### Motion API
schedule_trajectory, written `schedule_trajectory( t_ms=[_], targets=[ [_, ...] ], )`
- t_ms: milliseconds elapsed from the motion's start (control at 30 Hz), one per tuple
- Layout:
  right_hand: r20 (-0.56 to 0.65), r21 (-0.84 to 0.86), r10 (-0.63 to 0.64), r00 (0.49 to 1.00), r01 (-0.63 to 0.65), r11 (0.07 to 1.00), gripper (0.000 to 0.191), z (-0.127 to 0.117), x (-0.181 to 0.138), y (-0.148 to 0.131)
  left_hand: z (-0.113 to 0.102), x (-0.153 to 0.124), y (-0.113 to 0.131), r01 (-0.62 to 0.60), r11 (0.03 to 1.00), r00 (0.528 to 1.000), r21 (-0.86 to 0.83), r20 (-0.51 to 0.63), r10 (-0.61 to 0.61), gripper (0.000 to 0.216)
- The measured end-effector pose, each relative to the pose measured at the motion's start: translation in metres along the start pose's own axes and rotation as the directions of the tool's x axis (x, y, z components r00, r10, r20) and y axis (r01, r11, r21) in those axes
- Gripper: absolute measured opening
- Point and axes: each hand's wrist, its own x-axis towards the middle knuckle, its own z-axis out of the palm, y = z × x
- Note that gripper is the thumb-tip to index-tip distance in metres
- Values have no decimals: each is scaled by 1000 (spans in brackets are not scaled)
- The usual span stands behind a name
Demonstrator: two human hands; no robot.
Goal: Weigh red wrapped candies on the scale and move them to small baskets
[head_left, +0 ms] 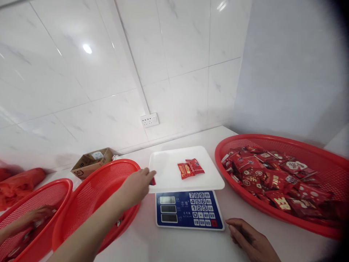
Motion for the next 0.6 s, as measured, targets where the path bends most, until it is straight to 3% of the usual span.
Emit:
schedule_trajectory(
  t_ms=[100, 167, 300, 400, 500, 600],
  targets=[
    [2, 31, 24, 1000, -24, 999, 26, 2, 1, 0, -14, -20, -17, 147, 987, 989, -60, 36, -145, 38],
    [1, 64, 28, 1000, -28, 998, 25, 5, 1, -2, -17, -19, -16, 164, 977, 986, -134, 39, -161, 42],
    [-87, 123, 32, 996, -21, 992, 23, 8, 0, -4, -7, 16, 16, -45, 955, 999, -292, 1, 47, 49],
    [-41, 112, 18, 999, -13, 994, 24, 6, -1, -3, 6, 52, 47, -215, 935, 976, -282, -35, 214, 52],
    [23, 97, -6, 1000, 3, 995, 25, 2, 0, -3, 15, 82, 69, -250, 935, 968, -252, -44, 247, 60],
    [5, 98, -25, 1000, 25, 995, 26, 1, 0, -4, 20, 102, 79, -229, 952, 973, -201, -39, 226, 59]
  ],
)
